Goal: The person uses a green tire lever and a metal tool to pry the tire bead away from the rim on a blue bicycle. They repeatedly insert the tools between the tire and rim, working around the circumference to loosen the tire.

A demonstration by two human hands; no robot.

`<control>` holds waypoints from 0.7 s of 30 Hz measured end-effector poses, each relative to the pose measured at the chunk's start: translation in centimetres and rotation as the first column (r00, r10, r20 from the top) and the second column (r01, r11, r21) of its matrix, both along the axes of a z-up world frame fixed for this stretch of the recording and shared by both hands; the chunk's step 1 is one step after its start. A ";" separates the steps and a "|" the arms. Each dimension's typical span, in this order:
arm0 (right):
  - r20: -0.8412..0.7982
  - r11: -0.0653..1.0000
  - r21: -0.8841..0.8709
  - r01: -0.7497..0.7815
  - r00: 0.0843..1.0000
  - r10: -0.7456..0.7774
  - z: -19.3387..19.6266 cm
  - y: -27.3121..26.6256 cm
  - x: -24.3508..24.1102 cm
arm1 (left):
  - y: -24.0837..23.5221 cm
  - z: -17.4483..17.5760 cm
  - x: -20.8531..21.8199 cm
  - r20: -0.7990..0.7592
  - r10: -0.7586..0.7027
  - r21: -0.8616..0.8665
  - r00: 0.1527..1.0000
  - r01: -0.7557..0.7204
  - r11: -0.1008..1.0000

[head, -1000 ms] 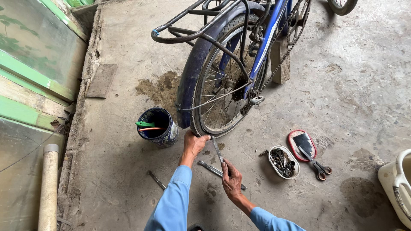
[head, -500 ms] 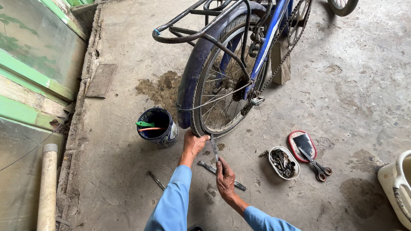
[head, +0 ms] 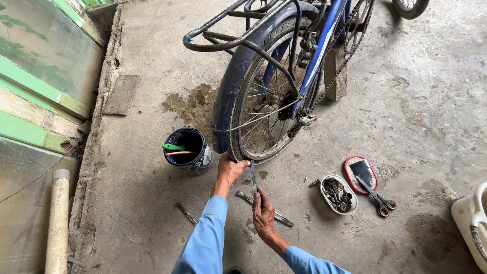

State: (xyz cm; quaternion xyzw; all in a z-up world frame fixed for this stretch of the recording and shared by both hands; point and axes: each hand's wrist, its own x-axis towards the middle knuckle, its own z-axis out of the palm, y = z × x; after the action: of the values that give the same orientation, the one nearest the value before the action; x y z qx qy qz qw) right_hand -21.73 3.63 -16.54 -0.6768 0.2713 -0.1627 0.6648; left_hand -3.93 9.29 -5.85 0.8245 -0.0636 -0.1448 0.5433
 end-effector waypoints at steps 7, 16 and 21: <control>0.021 0.997 -0.079 -0.002 1.000 0.004 0.2 0.6 0.5 | 0.1 -0.4 0.2 -0.069 0.019 -0.045 0.997 -0.023 0.999; -0.033 0.997 -0.076 0.022 0.999 -0.025 0.9 0.9 1.8 | 0.0 -0.1 0.3 0.007 -0.025 -0.046 1.000 0.025 0.999; -0.076 0.954 -0.287 -0.088 0.995 0.069 0.6 -1.6 1.6 | 0.0 0.0 0.0 0.040 -0.050 -0.028 0.998 0.051 0.998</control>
State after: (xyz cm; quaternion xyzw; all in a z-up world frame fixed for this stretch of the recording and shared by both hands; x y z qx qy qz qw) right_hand -20.16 2.07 -15.89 -0.7820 0.2390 -0.1521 0.5552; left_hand -3.92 9.32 -5.81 0.8173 -0.0971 -0.1412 0.5501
